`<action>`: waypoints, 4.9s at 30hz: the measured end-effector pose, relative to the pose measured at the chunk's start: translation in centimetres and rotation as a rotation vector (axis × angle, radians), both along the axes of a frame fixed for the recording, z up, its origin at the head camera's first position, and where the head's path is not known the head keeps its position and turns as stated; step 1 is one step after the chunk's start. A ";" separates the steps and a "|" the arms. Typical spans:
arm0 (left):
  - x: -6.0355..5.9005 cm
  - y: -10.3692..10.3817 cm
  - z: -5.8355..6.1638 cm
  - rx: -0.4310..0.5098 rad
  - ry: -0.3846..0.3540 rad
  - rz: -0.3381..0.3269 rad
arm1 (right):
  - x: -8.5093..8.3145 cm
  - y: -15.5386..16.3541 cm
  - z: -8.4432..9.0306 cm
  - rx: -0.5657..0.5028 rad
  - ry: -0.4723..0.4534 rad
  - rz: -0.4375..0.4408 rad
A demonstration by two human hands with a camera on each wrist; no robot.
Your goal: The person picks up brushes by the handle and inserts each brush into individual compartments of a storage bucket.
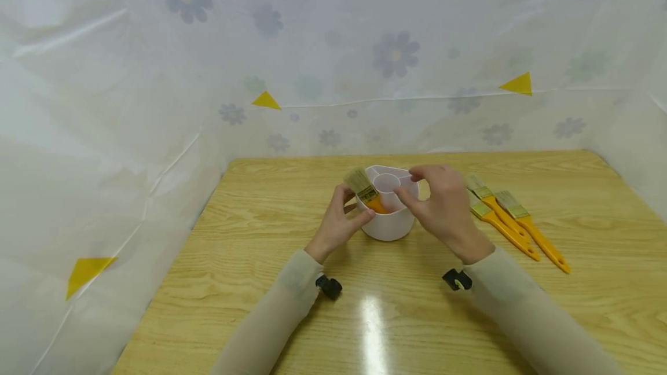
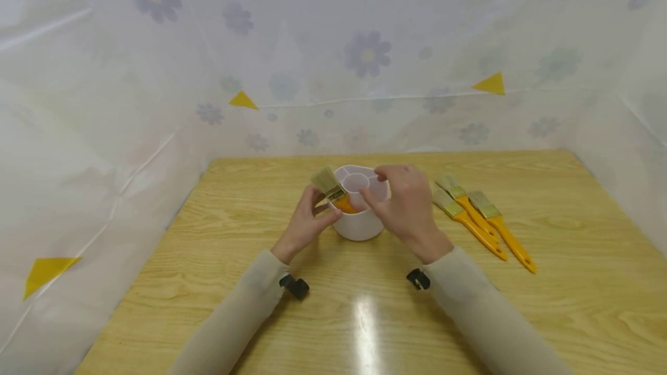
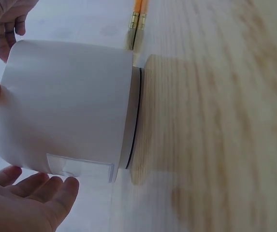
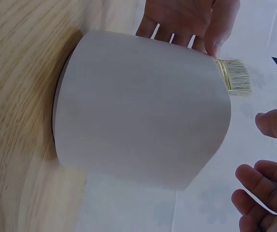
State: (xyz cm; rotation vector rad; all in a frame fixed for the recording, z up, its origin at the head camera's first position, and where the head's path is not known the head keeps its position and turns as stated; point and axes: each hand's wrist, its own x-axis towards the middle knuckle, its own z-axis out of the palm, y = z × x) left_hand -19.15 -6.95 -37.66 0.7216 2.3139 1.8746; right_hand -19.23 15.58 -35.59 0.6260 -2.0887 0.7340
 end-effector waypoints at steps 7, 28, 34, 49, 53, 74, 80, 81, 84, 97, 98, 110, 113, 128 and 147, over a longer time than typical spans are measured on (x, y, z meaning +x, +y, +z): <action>0.0 0.0 0.2 -0.015 0.016 0.026 | 0.3 1.3 0.3 -0.020 0.005 -0.026; -0.1 0.2 0.0 0.056 -0.007 0.075 | 1.2 4.7 1.0 -0.058 0.006 -0.109; -0.1 0.2 0.0 0.058 -0.025 0.073 | 1.2 5.4 1.5 -0.096 0.017 -0.116; 0.1 0.0 -0.1 0.058 -0.022 0.047 | 1.6 7.5 2.4 -0.118 -0.036 -0.155; 0.1 0.0 -0.1 0.045 -0.017 0.052 | 1.6 7.9 2.5 -0.121 -0.049 -0.161; -1.6 0.0 -2.8 0.029 0.010 0.089 | 1.5 9.1 2.0 -0.055 -0.286 -0.247; -1.8 0.1 -3.2 0.029 0.043 0.123 | 1.3 9.3 1.7 -0.046 -0.308 -0.258; -1.8 0.2 -3.1 0.031 0.046 0.124 | 1.3 9.3 1.6 -0.045 -0.312 -0.260; -1.8 0.2 -3.1 0.032 0.052 0.125 | 1.3 9.5 1.4 -0.042 -0.328 -0.265; -1.8 0.3 -3.0 0.044 0.042 0.105 | 1.2 10.2 0.9 -0.008 -0.511 -0.300; -1.7 0.3 -2.9 0.045 0.038 0.100 | 1.1 10.3 0.8 -0.002 -0.526 -0.301; 0.3 0.1 0.3 0.038 0.029 0.071 | 0.4 11.2 -0.2 0.091 -0.633 -0.295; 0.3 0.1 0.3 0.026 0.030 0.067 | 0.3 11.4 -0.4 0.134 -0.693 -0.295; 0.4 0.1 0.3 0.007 0.043 0.061 | -0.1 12.3 -1.4 0.200 -0.773 -0.275; 0.4 0.1 0.5 0.003 0.039 0.050 | -0.8 13.3 -2.2 0.304 -0.861 -0.161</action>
